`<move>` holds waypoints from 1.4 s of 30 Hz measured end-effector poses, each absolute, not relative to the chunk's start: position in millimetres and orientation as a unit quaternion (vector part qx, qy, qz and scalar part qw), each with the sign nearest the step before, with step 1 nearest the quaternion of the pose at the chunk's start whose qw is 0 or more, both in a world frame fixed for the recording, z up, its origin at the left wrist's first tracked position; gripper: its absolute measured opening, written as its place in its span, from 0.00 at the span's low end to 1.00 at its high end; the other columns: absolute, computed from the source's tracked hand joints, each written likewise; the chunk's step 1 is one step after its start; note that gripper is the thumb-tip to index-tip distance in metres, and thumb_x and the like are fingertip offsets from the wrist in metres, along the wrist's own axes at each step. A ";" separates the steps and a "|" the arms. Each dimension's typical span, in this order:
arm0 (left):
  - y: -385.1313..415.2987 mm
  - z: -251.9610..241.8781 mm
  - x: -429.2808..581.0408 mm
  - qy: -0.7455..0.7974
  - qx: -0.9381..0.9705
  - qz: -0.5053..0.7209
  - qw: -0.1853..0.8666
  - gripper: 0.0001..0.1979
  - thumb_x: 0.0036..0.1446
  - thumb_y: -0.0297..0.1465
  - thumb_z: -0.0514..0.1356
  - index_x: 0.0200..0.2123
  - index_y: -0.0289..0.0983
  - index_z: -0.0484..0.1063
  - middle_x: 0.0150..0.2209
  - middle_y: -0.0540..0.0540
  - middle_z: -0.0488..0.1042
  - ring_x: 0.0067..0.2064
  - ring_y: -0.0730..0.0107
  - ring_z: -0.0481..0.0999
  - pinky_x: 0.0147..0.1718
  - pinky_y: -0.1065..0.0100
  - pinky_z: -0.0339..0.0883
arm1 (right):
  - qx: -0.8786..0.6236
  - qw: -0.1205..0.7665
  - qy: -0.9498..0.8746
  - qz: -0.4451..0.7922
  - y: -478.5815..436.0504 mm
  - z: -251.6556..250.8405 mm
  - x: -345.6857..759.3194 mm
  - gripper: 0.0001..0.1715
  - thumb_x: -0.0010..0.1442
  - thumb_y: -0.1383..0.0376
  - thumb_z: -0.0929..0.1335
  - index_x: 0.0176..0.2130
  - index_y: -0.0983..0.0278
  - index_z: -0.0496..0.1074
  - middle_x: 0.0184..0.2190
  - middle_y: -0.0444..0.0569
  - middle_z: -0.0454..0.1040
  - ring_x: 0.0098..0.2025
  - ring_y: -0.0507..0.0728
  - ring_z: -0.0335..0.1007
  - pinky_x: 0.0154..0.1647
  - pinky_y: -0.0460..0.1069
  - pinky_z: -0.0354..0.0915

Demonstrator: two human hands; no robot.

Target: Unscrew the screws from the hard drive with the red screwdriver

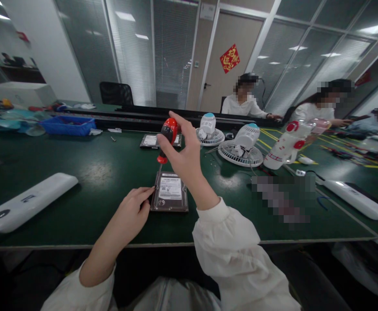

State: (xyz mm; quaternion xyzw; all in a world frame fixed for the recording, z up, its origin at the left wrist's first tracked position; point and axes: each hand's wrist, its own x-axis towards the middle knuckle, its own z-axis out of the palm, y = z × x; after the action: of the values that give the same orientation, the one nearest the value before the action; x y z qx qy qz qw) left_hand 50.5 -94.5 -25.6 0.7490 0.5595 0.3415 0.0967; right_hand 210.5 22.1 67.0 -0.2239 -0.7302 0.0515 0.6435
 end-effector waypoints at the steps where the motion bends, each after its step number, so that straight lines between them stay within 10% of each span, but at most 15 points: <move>1: -94.3 -26.0 50.3 0.559 0.749 0.343 0.095 0.23 0.63 0.17 0.51 0.56 0.32 0.77 0.54 0.38 0.79 0.54 0.57 0.77 0.55 0.55 0.73 | -0.229 0.642 -0.730 0.041 21.9 67.3 210.3 0.29 0.63 0.51 0.71 0.61 0.53 0.70 0.57 0.49 0.76 0.53 0.62 0.75 0.58 0.65 0.73; 42: -94.6 -25.5 49.1 0.561 0.750 0.334 0.103 0.23 0.64 0.17 0.51 0.58 0.30 0.76 0.56 0.37 0.79 0.56 0.56 0.76 0.59 0.54 0.72 | -0.203 0.615 -0.756 0.096 26.9 65.7 217.0 0.32 0.69 0.50 0.65 0.68 0.52 0.62 0.69 0.48 0.66 0.67 0.64 0.68 0.67 0.66 0.68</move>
State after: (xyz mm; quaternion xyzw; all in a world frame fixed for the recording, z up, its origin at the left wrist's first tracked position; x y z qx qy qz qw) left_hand 49.1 -94.6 -25.5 0.7502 0.5615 0.3337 0.1030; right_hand 217.0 26.9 65.7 -0.2031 -0.7562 0.0962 0.6146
